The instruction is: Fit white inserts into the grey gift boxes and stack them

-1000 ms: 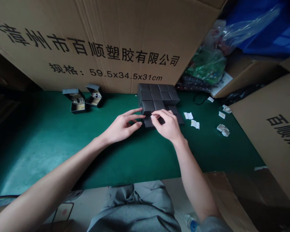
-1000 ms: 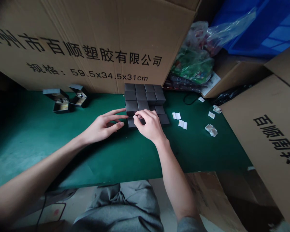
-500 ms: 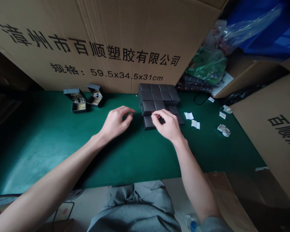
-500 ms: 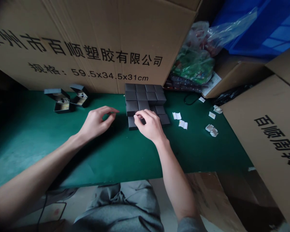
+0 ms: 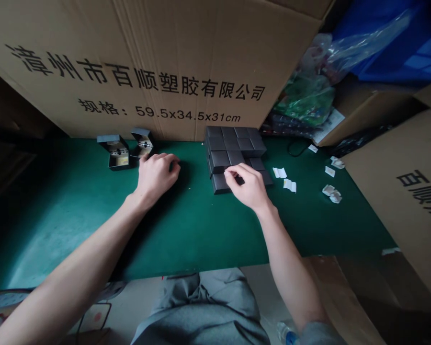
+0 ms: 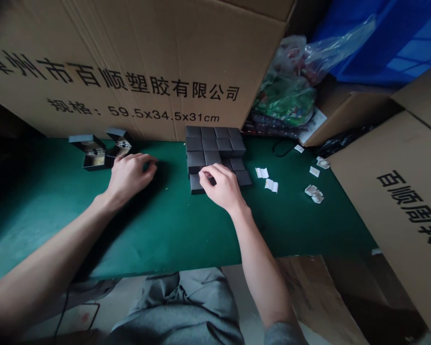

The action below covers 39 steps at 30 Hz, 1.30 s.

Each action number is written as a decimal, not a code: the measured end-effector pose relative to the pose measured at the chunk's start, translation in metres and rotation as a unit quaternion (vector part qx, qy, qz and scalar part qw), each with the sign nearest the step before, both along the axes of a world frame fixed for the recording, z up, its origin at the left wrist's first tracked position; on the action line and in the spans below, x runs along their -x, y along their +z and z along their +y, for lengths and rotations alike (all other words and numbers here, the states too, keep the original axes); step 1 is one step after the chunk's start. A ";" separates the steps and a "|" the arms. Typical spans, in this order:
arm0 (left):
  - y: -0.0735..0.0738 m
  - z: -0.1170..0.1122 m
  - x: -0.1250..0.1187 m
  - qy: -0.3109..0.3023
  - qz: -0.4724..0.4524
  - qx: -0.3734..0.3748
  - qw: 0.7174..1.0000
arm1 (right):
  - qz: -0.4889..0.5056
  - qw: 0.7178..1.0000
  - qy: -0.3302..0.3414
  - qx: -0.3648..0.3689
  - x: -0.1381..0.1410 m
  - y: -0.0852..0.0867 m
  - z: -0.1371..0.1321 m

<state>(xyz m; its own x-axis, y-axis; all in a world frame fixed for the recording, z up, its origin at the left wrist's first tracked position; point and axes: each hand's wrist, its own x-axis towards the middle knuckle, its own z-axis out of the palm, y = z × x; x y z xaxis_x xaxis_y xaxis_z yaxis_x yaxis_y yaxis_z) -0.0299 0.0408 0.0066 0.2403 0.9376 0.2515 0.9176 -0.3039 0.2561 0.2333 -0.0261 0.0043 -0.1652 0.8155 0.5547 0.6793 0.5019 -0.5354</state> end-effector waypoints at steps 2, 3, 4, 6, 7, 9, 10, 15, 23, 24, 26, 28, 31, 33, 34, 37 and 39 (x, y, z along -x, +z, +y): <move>0.000 -0.001 -0.002 -0.007 -0.004 -0.006 1.000 | 0.001 1.000 -0.006 -0.007 0.000 0.001 0.000; 0.000 -0.002 -0.002 -0.011 -0.009 -0.010 1.000 | 0.002 1.000 -0.009 -0.009 0.000 0.001 0.000; -0.001 -0.003 -0.003 -0.019 -0.015 -0.015 1.000 | 0.003 1.000 -0.011 -0.013 0.000 0.001 0.000; -0.004 -0.004 -0.005 -0.056 -0.028 -0.028 0.998 | 0.002 1.000 -0.014 -0.019 0.000 0.001 0.000; -0.006 -0.005 -0.005 -0.086 -0.034 -0.034 0.995 | 0.001 1.000 -0.016 -0.022 0.000 0.001 0.000; -0.011 -0.004 -0.005 -0.157 -0.044 -0.043 0.986 | 0.000 0.999 -0.017 -0.030 0.000 0.001 0.000; -0.014 -0.003 -0.004 -0.190 -0.047 -0.046 0.980 | 0.000 0.999 -0.018 -0.034 0.000 0.000 0.000; -0.021 0.002 -0.001 -0.254 -0.054 -0.074 0.963 | -0.004 0.998 -0.022 -0.065 -0.001 0.001 0.000; -0.011 -0.023 -0.008 -0.215 -0.186 -0.294 0.913 | 0.059 0.990 -0.057 -0.117 0.006 0.004 -0.002; -0.009 -0.031 -0.011 -0.234 -0.190 -0.309 0.902 | 0.097 0.989 -0.058 -0.095 0.008 0.005 -0.003; -0.004 -0.048 -0.018 -0.294 -0.185 -0.315 0.883 | 0.191 0.980 -0.045 -0.018 0.011 0.008 -0.006; 0.003 -0.063 -0.027 -0.360 -0.185 -0.298 0.864 | 0.266 0.960 0.000 0.092 0.011 0.012 -0.009; 0.015 -0.081 -0.042 -0.477 -0.173 -0.332 0.795 | 0.278 0.919 0.121 0.252 0.007 0.019 -0.012; 0.021 -0.087 -0.049 -0.510 -0.153 -0.369 0.762 | 0.255 0.896 0.180 0.315 0.003 0.022 -0.013; 0.022 -0.089 -0.052 -0.512 -0.157 -0.376 0.756 | 0.248 0.891 0.190 0.330 0.002 0.023 -0.013; 0.019 -0.088 -0.052 -0.508 -0.195 -0.316 0.778 | 0.263 0.889 0.169 0.335 0.000 0.022 -0.011; 0.012 -0.085 -0.047 -0.421 -0.271 -0.288 0.816 | 0.291 0.886 0.156 0.325 -0.001 0.021 -0.010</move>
<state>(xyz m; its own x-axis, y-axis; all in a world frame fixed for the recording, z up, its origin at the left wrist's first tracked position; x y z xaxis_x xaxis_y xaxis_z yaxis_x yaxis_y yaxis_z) 0.0176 -0.0440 0.0187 0.4457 0.1850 0.8758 0.1202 -0.9819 0.1463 0.2338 -0.0360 0.0253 -0.2795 0.9589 0.0496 0.0760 0.0736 -0.9944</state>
